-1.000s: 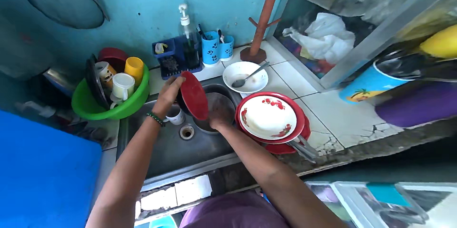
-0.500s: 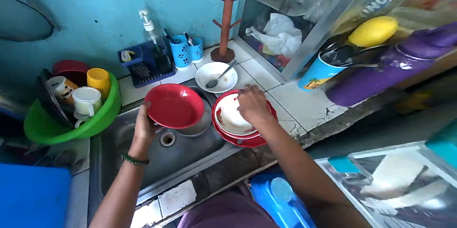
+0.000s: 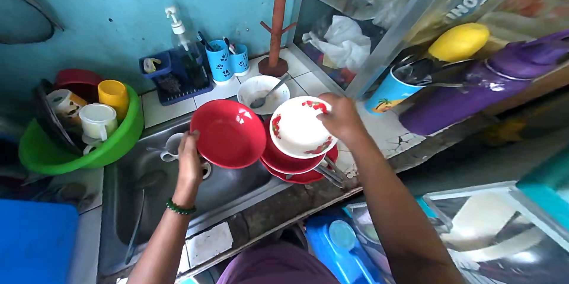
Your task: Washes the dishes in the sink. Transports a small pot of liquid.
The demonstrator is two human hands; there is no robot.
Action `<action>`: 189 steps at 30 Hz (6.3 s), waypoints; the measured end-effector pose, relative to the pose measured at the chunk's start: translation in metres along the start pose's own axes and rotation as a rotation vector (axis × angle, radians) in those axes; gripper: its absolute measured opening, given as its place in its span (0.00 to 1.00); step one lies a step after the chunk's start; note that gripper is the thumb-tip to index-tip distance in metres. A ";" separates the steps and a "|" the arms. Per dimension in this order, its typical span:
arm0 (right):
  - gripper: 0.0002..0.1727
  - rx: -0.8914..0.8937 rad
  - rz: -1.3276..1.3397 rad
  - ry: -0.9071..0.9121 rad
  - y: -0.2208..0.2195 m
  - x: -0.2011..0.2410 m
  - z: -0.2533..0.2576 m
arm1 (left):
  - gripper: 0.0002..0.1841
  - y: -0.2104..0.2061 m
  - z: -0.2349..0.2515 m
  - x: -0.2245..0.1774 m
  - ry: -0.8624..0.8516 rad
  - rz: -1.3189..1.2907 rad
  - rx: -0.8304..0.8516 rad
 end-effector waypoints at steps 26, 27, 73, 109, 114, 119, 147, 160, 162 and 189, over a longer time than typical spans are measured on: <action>0.15 0.345 -0.317 0.187 -0.037 0.008 0.056 | 0.25 -0.157 0.122 0.059 0.332 0.145 0.219; 0.14 0.302 -0.279 0.254 -0.043 0.005 0.071 | 0.24 -0.158 0.123 0.061 0.336 0.125 0.201; 0.15 0.199 -0.409 0.308 -0.128 0.148 -0.042 | 0.37 0.066 0.019 0.037 0.184 -0.020 -0.178; 0.18 0.429 -0.216 0.713 -0.233 0.127 -0.038 | 0.29 0.060 0.053 0.046 0.197 -0.005 0.003; 0.14 0.278 0.118 0.605 -0.230 0.173 -0.051 | 0.30 0.021 0.029 0.068 -0.096 -0.303 -0.147; 0.16 0.363 0.027 0.820 -0.234 0.149 -0.056 | 0.30 0.054 0.041 0.050 0.136 -0.114 -0.076; 0.31 0.402 0.010 0.705 -0.238 0.127 -0.044 | 0.26 0.062 0.039 0.047 0.099 -0.203 -0.177; 0.17 -0.078 0.899 -0.588 -0.271 0.066 0.003 | 0.39 0.000 0.034 0.003 -0.225 0.991 0.057; 0.19 -0.167 0.909 -0.654 -0.277 0.059 0.006 | 0.38 0.004 0.035 0.000 -0.218 0.974 0.046; 0.28 0.395 0.401 0.248 -0.262 0.133 -0.039 | 0.35 0.045 0.072 -0.020 0.045 0.630 -0.035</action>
Point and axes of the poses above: each hand's wrist, its own z-axis towards the middle knuckle, its own y-axis out of the back of the hand, x = y × z, the point moved 6 cm from there along z, towards the middle knuckle, and after that the axes turned 4 degrees about y, right-handed, at the moved point
